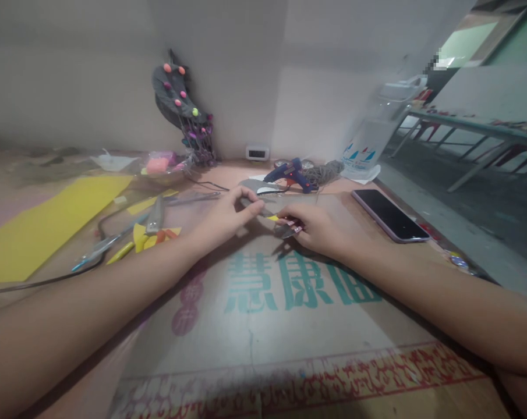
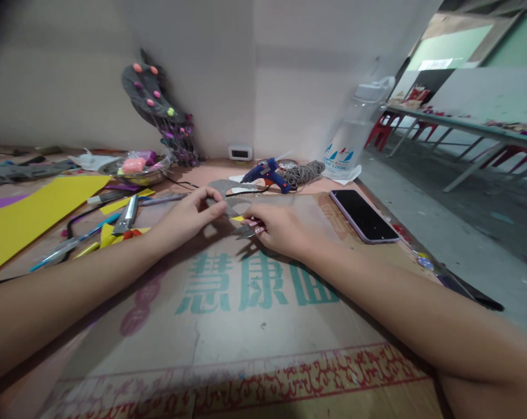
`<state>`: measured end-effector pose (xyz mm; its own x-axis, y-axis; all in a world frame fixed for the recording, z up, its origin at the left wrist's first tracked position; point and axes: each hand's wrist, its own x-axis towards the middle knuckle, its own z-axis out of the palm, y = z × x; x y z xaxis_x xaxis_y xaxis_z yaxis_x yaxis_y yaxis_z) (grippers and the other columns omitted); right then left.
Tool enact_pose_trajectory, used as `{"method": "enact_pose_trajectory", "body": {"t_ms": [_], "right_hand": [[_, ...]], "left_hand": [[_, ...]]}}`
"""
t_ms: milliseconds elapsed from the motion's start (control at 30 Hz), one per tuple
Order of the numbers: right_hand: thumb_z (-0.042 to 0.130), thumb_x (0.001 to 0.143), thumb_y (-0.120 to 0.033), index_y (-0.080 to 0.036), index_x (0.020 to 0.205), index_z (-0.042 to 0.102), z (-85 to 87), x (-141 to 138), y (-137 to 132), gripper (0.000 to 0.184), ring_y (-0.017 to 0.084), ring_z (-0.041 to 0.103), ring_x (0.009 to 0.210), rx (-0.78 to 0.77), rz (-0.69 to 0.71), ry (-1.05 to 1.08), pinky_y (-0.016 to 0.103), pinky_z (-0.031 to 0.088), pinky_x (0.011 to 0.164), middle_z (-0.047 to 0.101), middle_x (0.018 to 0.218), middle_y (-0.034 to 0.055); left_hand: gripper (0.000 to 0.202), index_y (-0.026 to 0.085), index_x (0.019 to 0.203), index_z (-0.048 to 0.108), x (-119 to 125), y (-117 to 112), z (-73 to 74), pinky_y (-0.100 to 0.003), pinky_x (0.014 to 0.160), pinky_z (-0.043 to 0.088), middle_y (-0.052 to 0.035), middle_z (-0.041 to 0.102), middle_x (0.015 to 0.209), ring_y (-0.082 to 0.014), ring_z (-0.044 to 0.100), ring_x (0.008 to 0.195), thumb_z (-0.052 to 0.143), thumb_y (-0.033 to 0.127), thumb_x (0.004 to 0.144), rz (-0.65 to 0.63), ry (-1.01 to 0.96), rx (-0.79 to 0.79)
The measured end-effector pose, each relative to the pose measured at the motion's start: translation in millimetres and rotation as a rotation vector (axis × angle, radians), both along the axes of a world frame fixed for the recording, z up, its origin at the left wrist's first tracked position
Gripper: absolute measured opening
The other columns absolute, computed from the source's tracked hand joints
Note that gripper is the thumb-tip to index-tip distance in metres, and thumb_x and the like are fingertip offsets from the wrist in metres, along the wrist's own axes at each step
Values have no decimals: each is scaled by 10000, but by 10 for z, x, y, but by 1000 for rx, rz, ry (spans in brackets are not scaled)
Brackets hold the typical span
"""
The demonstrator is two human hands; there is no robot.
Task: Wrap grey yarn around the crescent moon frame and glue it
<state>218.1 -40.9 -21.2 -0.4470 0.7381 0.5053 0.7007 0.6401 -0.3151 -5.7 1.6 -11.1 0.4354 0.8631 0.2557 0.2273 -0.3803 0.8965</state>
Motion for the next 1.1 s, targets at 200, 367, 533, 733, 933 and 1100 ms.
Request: {"method": "enact_pose_trajectory", "body": {"t_ms": [200, 367, 533, 733, 933, 1100], "right_hand": [[535, 835, -150, -185, 917, 672, -7, 17, 13, 164, 140, 582, 648, 10, -9, 29, 242, 394, 615, 693, 786, 26], [548, 843, -156, -182, 909, 665, -7, 8, -2, 137, 143, 597, 658, 7, 7, 29, 243, 402, 618, 696, 788, 26], [539, 841, -141, -195, 928, 664, -28, 23, 14, 162, 145, 601, 676, 8, 19, 31, 247, 401, 630, 709, 826, 22], [537, 845, -153, -192, 924, 667, -14, 21, 6, 157, 150, 598, 678, -3, -8, 22, 255, 404, 640, 711, 831, 30], [549, 859, -175, -192, 924, 666, 3, 14, -2, 134, 144, 589, 661, -42, -26, 29, 250, 407, 626, 705, 821, 24], [550, 852, -165, -196, 927, 670, 8, 12, -13, 145, 154, 604, 686, -42, -37, 30, 255, 422, 639, 711, 833, 29]], "left_hand": [[519, 233, 1036, 464, 16, -34, -10, -272, 636, 444, 37, 622, 761, -179, 616, 723, 805, 453, 711, -41, 83, -23], [442, 231, 998, 476, 24, -60, 23, -274, 632, 441, 39, 603, 766, -173, 610, 714, 772, 431, 739, -17, 112, 33], [376, 227, 988, 489, 20, -48, 22, -272, 608, 444, 40, 596, 749, -166, 616, 678, 738, 406, 770, -13, 97, 8], [373, 217, 979, 520, 6, -52, 27, -287, 658, 466, 12, 635, 825, -184, 644, 759, 747, 419, 763, 24, 124, 61], [349, 209, 964, 523, 16, -75, 49, -287, 679, 453, 1, 621, 862, -179, 613, 783, 739, 400, 766, 33, 133, 90], [350, 206, 956, 521, 24, -97, 73, -269, 671, 428, 26, 581, 839, -157, 568, 751, 756, 352, 743, 26, 149, 108]]}}
